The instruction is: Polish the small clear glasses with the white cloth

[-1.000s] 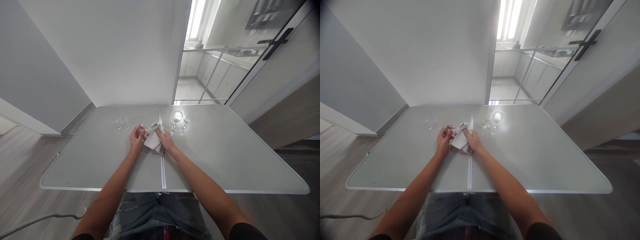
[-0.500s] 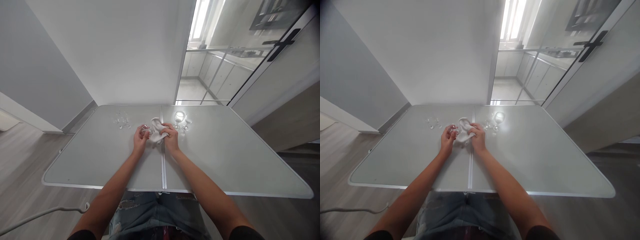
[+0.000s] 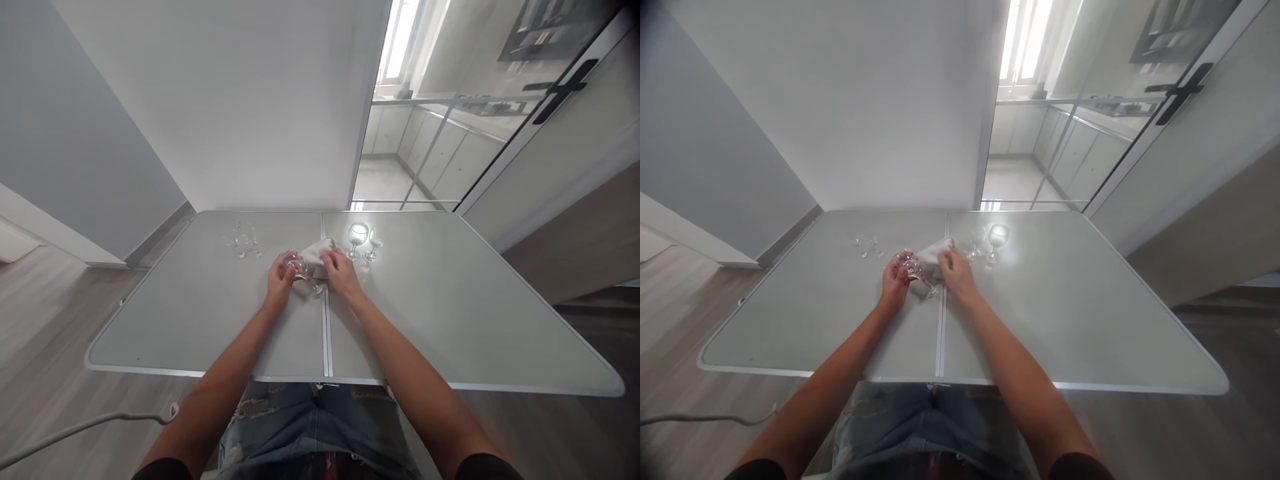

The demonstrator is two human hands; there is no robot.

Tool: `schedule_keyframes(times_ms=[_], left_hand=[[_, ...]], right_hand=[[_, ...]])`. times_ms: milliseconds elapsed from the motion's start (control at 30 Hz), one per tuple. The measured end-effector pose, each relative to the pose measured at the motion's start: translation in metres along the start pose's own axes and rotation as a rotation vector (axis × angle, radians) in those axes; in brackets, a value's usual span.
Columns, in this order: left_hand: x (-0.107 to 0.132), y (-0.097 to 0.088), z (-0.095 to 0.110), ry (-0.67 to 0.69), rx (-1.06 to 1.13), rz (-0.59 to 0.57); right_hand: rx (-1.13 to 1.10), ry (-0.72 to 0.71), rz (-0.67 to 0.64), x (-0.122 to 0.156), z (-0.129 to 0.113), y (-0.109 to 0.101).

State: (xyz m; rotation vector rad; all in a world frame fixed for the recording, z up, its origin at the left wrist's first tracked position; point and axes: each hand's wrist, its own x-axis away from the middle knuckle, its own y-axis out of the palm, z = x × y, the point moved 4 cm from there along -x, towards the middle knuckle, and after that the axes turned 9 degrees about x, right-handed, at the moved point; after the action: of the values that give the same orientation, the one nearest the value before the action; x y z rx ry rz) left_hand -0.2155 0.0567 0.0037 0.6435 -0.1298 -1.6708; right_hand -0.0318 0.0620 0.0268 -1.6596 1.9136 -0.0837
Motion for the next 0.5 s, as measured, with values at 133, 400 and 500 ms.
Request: schedule_keyframes(times_ms=[133, 400, 500], left_hand=[[-0.003, -0.006, -0.001, 0.059, -0.090, 0.075], [-0.005, -0.004, -0.003, 0.062, -0.082, 0.034], [-0.004, -0.002, -0.004, 0.031, -0.065, -0.027]], right_hand=[[-0.216, 0.055, -0.208, 0.009, -0.015, 0.012], [-0.591, 0.272, -0.250, 0.002, 0.008, 0.010], [-0.708, 0.353, -0.422, 0.002, 0.016, 0.011]])
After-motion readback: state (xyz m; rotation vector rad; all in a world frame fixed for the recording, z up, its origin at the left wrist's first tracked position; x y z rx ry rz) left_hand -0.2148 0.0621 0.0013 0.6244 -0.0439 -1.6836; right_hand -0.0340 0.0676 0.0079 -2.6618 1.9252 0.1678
